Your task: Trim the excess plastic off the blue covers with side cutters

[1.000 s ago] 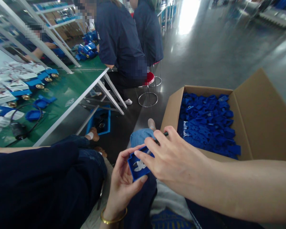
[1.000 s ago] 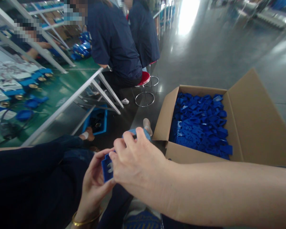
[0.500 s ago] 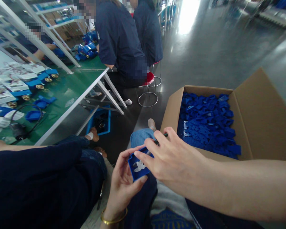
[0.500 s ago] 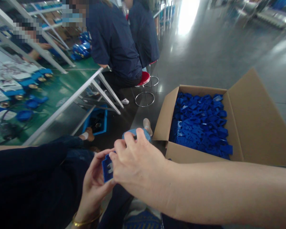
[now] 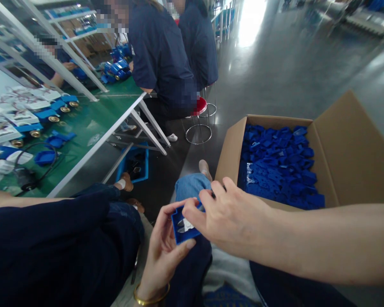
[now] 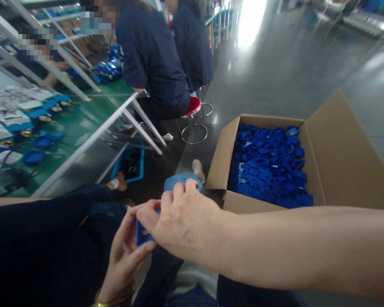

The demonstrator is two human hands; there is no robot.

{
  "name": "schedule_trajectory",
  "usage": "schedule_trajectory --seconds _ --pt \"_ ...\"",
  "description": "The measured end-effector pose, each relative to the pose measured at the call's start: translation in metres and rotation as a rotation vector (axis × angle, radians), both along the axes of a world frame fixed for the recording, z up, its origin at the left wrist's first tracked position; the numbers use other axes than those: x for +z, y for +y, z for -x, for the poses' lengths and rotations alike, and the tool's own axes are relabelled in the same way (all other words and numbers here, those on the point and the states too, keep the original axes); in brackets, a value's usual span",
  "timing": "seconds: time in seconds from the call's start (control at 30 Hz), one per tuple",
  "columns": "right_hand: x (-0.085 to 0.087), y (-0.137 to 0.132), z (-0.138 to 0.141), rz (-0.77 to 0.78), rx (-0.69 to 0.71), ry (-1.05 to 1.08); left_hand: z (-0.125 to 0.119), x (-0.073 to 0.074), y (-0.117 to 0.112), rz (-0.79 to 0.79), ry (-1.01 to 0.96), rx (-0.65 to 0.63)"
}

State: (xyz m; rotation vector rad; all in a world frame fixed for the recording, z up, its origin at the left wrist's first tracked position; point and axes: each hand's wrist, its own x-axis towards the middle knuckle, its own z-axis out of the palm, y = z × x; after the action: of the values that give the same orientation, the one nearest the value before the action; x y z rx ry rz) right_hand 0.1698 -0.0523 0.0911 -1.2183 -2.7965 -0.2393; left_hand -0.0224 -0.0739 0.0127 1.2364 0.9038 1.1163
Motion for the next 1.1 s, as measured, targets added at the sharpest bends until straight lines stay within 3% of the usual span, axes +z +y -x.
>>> schedule_trajectory --seconds 0.33,0.63,0.9,1.1 --pt "0.016 0.01 0.005 0.266 -0.049 -0.038 0.003 -0.009 0.0 0.073 -0.024 0.063" --pt "0.027 0.014 0.007 0.451 -0.085 -0.077 0.004 -0.01 -0.002 0.094 -0.05 0.021" --pt "0.024 0.01 0.009 0.451 -0.123 -0.049 0.003 -0.007 -0.001 0.065 -0.046 0.06" --pt "0.011 0.005 0.009 0.27 -0.132 0.003 0.003 -0.006 0.002 0.068 -0.052 0.044"
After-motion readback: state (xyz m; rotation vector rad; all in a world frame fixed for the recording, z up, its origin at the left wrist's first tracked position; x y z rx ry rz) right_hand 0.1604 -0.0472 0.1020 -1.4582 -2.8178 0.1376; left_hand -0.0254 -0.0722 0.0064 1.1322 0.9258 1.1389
